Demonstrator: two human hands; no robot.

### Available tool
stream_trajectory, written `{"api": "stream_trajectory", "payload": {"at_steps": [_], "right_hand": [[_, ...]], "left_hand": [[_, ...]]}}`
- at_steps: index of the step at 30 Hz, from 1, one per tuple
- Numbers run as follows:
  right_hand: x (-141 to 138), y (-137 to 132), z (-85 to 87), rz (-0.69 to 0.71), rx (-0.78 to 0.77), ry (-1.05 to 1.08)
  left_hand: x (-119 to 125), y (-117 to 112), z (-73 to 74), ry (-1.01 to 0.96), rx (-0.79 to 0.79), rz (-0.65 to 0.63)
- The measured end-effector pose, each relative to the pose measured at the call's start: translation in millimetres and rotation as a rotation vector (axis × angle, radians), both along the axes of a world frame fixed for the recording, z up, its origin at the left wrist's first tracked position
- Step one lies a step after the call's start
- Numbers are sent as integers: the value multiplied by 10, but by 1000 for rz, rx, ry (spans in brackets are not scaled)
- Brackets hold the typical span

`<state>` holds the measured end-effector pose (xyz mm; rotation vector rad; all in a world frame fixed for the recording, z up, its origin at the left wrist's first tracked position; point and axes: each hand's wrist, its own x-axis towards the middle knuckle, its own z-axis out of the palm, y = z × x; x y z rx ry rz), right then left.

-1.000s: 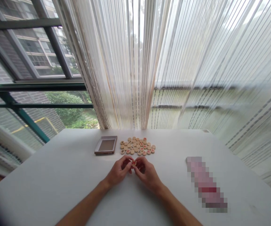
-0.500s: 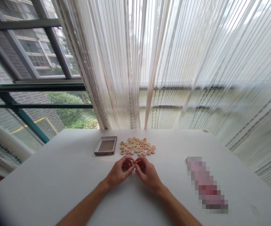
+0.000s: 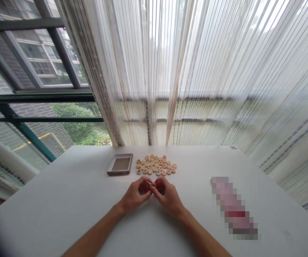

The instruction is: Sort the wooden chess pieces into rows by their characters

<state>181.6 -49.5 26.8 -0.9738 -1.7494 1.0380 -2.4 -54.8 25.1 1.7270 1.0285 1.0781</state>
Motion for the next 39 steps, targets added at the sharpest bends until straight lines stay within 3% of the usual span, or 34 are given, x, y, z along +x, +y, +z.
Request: {"api": "stream_trajectory", "payload": {"at_steps": [6, 19, 25, 34, 39], "right_hand": [[7, 16, -35, -19, -6, -16], [13, -23, 55, 19, -31, 16], [13, -28, 72, 13, -24, 8], [23, -36, 53, 8, -87, 6], [23, -23, 65, -5, -79, -5]], "left_hand": [[15, -9, -1, 9, 7, -9], [15, -16, -12, 32, -2, -1], [-18, -18, 37, 122, 42, 8], [-407, 91, 222, 448, 152, 139], [-647, 148, 294, 563, 127, 186]]}}
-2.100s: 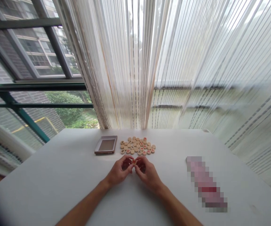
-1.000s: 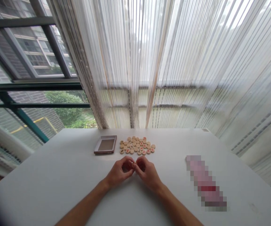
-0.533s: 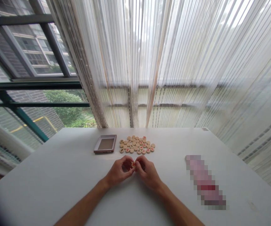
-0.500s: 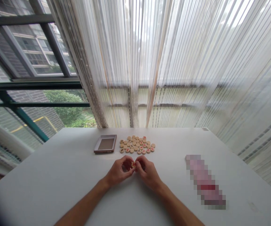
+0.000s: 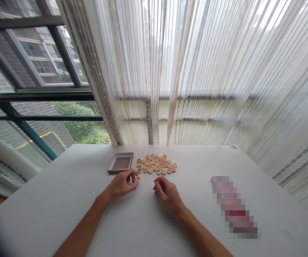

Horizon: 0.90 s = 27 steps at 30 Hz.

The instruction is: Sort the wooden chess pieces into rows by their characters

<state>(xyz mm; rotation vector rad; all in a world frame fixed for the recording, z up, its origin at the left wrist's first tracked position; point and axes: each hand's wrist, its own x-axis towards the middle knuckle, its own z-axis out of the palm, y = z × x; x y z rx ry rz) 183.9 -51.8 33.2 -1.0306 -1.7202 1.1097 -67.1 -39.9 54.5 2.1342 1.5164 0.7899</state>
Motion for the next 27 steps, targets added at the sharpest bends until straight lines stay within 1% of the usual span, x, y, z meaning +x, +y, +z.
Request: {"api": "stream_trajectory", "payload": {"at_steps": [4, 8, 13, 18, 27], "right_hand": [[9, 3, 12, -9, 5, -1], [45, 18, 19, -27, 17, -3], [103, 65, 17, -69, 44, -16], [125, 83, 3, -76, 56, -23], [162, 100, 15, -110, 110, -63]], "left_hand": [[-105, 8, 0, 37, -55, 15], [-147, 13, -15, 58, -77, 22], [-172, 20, -39, 66, -95, 19], [-184, 19, -59, 73, -98, 25], [-170, 10, -45, 54, -115, 28]]}}
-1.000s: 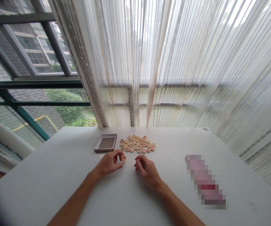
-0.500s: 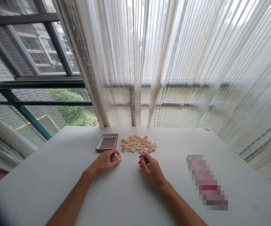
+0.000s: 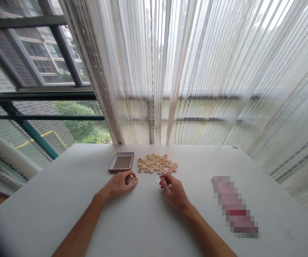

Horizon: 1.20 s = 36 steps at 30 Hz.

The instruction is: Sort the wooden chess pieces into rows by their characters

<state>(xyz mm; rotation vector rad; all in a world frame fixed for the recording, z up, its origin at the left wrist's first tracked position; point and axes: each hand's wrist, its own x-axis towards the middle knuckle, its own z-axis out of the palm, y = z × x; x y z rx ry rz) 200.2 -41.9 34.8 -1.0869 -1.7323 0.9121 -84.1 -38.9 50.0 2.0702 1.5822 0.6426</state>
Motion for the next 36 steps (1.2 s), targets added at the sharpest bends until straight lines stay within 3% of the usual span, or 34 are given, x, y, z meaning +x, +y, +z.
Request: {"api": "stream_trajectory", "payload": {"at_steps": [13, 29, 36], "right_hand": [[292, 287, -37, -298, 54, -74], [377, 375, -140, -377, 149, -120], [433, 419, -198, -422, 185, -261]], "left_hand": [[14, -23, 50, 7, -7, 4], [10, -33, 59, 17, 0, -2], [7, -33, 53, 18, -13, -9]]}}
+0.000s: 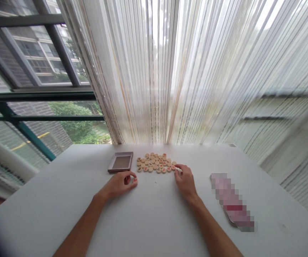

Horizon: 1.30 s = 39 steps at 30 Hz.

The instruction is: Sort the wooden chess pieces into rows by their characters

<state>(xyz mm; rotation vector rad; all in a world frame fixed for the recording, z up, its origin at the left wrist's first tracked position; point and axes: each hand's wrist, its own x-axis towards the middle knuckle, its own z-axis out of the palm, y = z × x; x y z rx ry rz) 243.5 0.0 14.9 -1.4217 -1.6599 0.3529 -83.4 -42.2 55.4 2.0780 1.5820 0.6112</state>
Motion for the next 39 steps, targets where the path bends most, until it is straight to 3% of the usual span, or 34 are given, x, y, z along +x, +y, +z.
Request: {"api": "stream_trajectory", "payload": {"at_steps": [10, 17, 23, 29, 39], "right_hand": [[-49, -40, 18, 112, 110, -139], [-41, -47, -10, 76, 110, -266], [-41, -89, 43, 45, 76, -349], [-78, -161, 142, 31, 30, -368], [-155, -205, 150, 50, 47, -283]], "left_hand": [[23, 10, -11, -3, 40, -3], [341, -119, -31, 9, 147, -95], [538, -217, -60, 32, 121, -215], [529, -215, -59, 39, 100, -209], [582, -228, -102, -18, 95, -233]]}}
